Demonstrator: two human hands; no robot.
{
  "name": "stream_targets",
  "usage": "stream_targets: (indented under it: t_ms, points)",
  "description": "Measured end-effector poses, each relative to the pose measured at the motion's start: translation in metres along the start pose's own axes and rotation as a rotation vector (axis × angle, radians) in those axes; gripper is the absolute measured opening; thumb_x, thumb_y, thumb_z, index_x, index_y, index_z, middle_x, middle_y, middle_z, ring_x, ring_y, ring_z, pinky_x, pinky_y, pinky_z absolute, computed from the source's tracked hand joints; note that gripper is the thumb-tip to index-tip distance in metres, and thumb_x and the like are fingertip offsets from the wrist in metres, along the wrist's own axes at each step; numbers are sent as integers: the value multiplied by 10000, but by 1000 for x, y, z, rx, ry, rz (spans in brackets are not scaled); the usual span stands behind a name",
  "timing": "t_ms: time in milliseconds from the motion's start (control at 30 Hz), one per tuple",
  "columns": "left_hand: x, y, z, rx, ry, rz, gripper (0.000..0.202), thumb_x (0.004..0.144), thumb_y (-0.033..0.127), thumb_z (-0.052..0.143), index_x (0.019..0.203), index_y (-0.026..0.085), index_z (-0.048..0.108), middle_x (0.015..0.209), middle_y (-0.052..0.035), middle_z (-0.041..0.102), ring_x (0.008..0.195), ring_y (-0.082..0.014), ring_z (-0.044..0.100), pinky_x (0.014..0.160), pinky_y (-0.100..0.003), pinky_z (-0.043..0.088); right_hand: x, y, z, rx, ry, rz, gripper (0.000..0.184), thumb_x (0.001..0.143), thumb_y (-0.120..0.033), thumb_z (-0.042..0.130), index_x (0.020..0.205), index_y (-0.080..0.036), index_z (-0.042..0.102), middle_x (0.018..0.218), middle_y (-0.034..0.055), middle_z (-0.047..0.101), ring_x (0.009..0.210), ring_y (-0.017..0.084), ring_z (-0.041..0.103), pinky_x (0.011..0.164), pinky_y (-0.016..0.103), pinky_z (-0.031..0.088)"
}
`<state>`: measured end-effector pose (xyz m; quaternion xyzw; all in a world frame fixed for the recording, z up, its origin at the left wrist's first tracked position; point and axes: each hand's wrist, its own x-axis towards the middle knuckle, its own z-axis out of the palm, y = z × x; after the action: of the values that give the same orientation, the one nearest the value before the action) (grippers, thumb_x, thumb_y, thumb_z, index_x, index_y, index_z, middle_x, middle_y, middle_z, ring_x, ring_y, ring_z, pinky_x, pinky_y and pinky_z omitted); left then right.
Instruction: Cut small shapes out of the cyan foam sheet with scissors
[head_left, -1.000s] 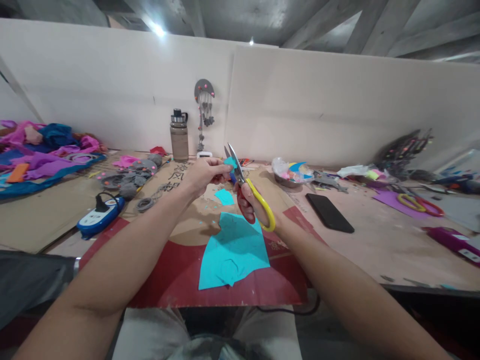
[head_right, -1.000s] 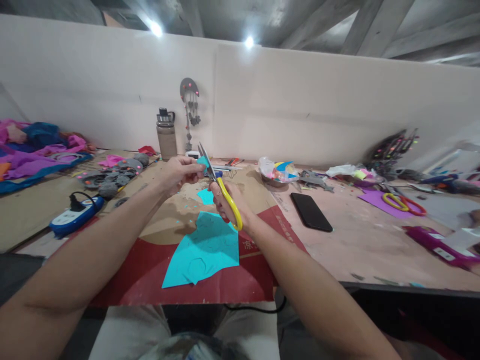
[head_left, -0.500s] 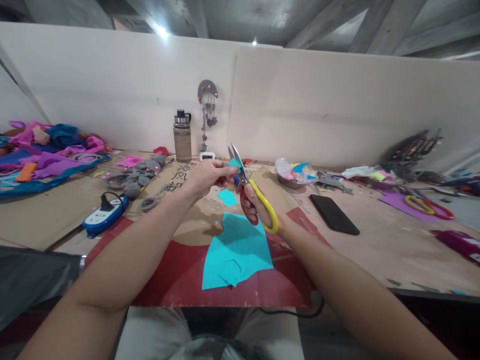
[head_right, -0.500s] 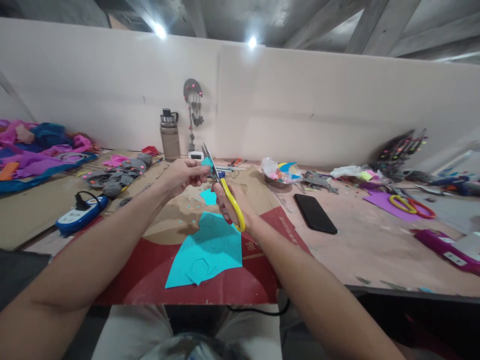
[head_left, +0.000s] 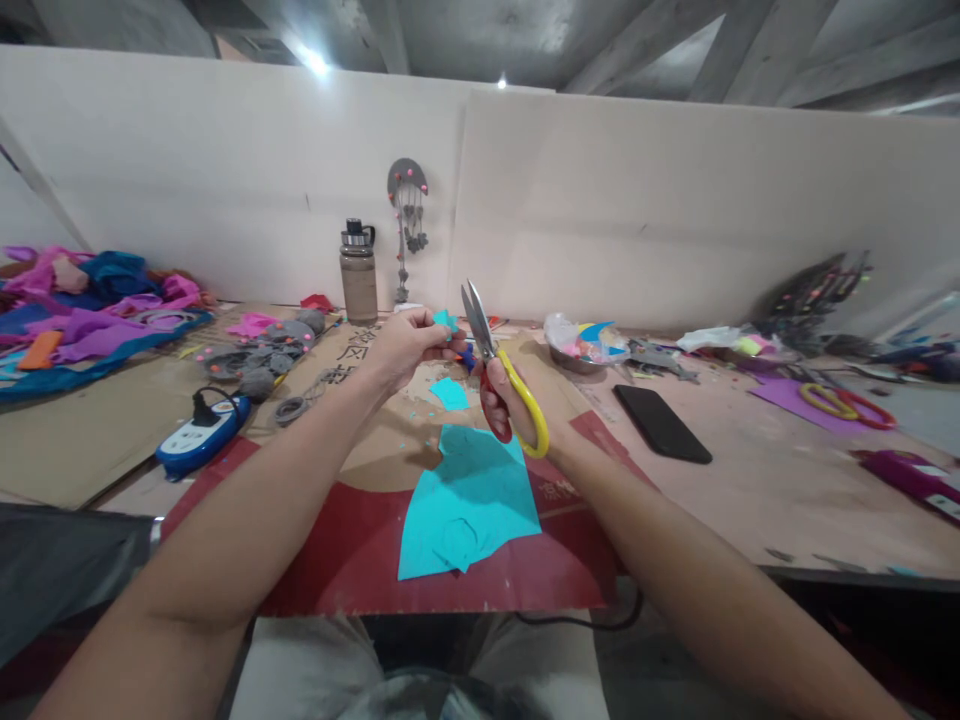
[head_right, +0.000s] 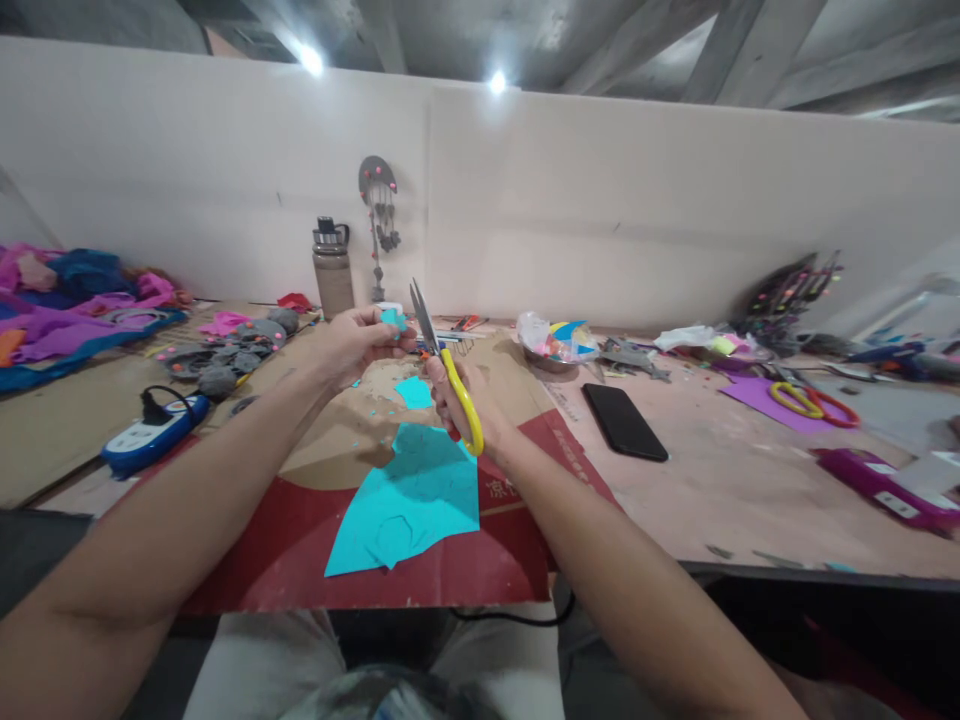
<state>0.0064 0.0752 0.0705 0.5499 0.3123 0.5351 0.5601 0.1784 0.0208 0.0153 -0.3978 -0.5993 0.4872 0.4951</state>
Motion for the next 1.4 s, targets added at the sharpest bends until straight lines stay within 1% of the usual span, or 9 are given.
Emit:
stream_targets:
  t_ms: [100, 200, 300, 400, 500, 667, 800, 933, 1400]
  points:
    - [3, -1, -4, 41, 16, 28, 271, 644, 109, 782, 656, 164, 516, 709, -26, 704, 596, -105, 644, 610, -240, 507, 4, 5, -3, -107, -2, -88, 590, 840, -817, 559, 865, -237, 454, 578, -63, 434, 407, 87, 392, 361, 242, 325]
    - [5, -3, -8, 98, 13, 66, 278, 620, 110, 787, 669, 175, 521, 627, 13, 653, 535, -84, 590, 557, -208, 460, 11, 13, -5, -104, 11, -135, 601, 823, -834, 562, 913, -245, 481, 570, -73, 402, 410, 89, 360, 364, 247, 296]
    - [7, -6, -9, 129, -21, 82, 236, 599, 117, 777, 707, 175, 576, 620, 22, 640, 518, -75, 557, 520, -192, 419, 17, 18, -6, -59, 46, -118, 614, 805, -846, 565, 933, -252, 473, 568, -85, 382, 399, 91, 351, 354, 252, 289]
    - [7, -5, -8, 113, -53, 56, 189, 593, 143, 758, 658, 168, 582, 578, 21, 606, 490, -66, 513, 489, -190, 390, 18, 17, -8, -47, 39, -109, 617, 801, -846, 566, 938, -253, 466, 579, -93, 392, 390, 85, 344, 351, 250, 302]
    - [6, -3, -8, 81, -52, 25, 191, 589, 158, 735, 598, 167, 544, 545, 16, 576, 488, -68, 506, 489, -189, 393, 15, 14, -9, -90, -36, -134, 591, 834, -828, 542, 924, -250, 458, 570, -92, 408, 388, 84, 358, 363, 245, 296]
    - [6, 0, -10, 42, -63, 7, 209, 594, 185, 716, 604, 177, 508, 577, -13, 611, 492, -85, 533, 482, -200, 406, 5, 4, -8, -195, -160, -119, 564, 889, -807, 470, 895, -244, 435, 519, -90, 420, 386, 94, 383, 399, 250, 317]
    - [6, 4, -9, 76, -49, 16, 220, 583, 146, 693, 570, 180, 476, 518, 12, 536, 465, -65, 478, 451, -181, 347, 1, -2, -6, -209, -168, -103, 546, 901, -788, 461, 879, -246, 399, 534, -87, 411, 403, 90, 385, 414, 245, 335]
    - [6, 6, -9, 92, -50, 21, 207, 581, 136, 677, 561, 180, 476, 515, 20, 505, 468, -59, 459, 447, -180, 331, 3, 1, -6, -199, -153, -80, 559, 876, -799, 484, 885, -245, 413, 565, -82, 410, 404, 82, 362, 400, 246, 326]
    - [8, 4, -13, 111, -43, -4, 159, 592, 111, 652, 541, 159, 508, 546, -3, 554, 460, -61, 473, 459, -194, 381, 1, 0, -7, -170, -179, -50, 515, 893, -744, 526, 925, -233, 470, 614, -87, 389, 416, 68, 363, 361, 223, 328]
